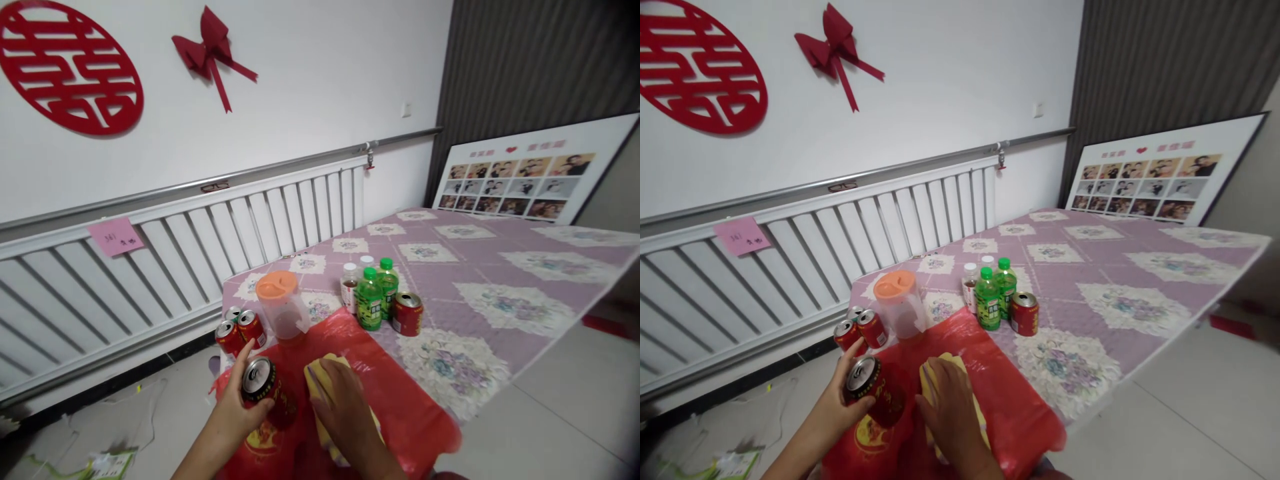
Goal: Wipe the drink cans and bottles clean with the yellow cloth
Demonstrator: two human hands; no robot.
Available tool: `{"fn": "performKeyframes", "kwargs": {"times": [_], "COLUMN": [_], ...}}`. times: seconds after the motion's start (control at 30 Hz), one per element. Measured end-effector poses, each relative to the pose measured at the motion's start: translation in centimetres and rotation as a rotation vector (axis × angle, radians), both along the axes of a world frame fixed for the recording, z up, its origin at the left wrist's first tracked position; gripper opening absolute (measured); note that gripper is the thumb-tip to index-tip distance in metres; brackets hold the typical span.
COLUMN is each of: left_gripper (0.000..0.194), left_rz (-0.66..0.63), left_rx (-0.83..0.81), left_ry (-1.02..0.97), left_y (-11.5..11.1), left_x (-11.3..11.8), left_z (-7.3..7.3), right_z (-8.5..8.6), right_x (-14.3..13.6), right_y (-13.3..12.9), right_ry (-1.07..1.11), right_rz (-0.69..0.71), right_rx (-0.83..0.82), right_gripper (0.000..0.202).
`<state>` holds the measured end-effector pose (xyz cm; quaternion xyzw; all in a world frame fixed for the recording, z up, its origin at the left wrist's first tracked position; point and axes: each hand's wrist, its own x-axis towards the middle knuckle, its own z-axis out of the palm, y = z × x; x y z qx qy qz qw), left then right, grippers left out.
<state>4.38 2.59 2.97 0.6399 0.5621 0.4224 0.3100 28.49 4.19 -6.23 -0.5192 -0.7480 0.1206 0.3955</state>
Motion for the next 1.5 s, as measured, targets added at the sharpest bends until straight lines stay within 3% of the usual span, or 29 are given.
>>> {"fn": "performKeyframes", "kwargs": {"times": [0.2, 0.37, 0.57, 0.7, 0.83, 0.93, 1.1, 1.23, 1.5], "left_gripper": [0.095, 0.1, 0.104, 0.106, 0.095, 0.073, 0.069, 0.063, 0.052], "left_rz": [-0.091, -0.251, -0.293, -0.318, -0.239, -0.155, -0.234, -0.294, -0.311], "left_rx": [-0.041, -0.017, 0.044, 0.015, 0.092, 0.127, -0.03, -0.001, -0.014], "left_ry": [-0.021, -0.041, -0.069, -0.129, -0.081, 0.121, 0.55, 0.642, 0.633], "left_y": [1.4, 2.8, 4.5, 5.5, 5.6, 5.0, 3.1, 2.1, 2.2], "left_x": [5.8, 9.7, 14.2, 16.6, 17.8, 18.4, 19.2, 19.4, 19.1], "left_z": [1.0, 1.3, 1.3, 0.1, -2.3, -4.3, -7.0, -7.8, -7.8], "right_z": [1.2, 2.4, 2.9, 2.7, 2.1, 1.6, 0.9, 0.3, -1.4], "right_x": [0.2, 1.5, 4.8, 7.2, 9.6, 11.3, 13.2, 13.7, 12.8], "right_y": [-0.8, -0.3, 0.9, 1.7, 2.7, 3.5, 4.9, 5.9, 8.3], "right_ry": [0.197, 0.473, 0.476, 0.458, 0.502, 0.541, 0.52, 0.498, 0.445], "right_rz": [0.17, 0.125, 0.039, -0.072, -0.243, -0.405, -0.61, -0.661, -0.66], "right_rx": [-0.101, -0.132, -0.078, -0.106, -0.174, -0.175, -0.195, -0.19, -0.101], "right_gripper": [0.072, 0.068, 0.071, 0.065, 0.067, 0.071, 0.079, 0.077, 0.067]}}
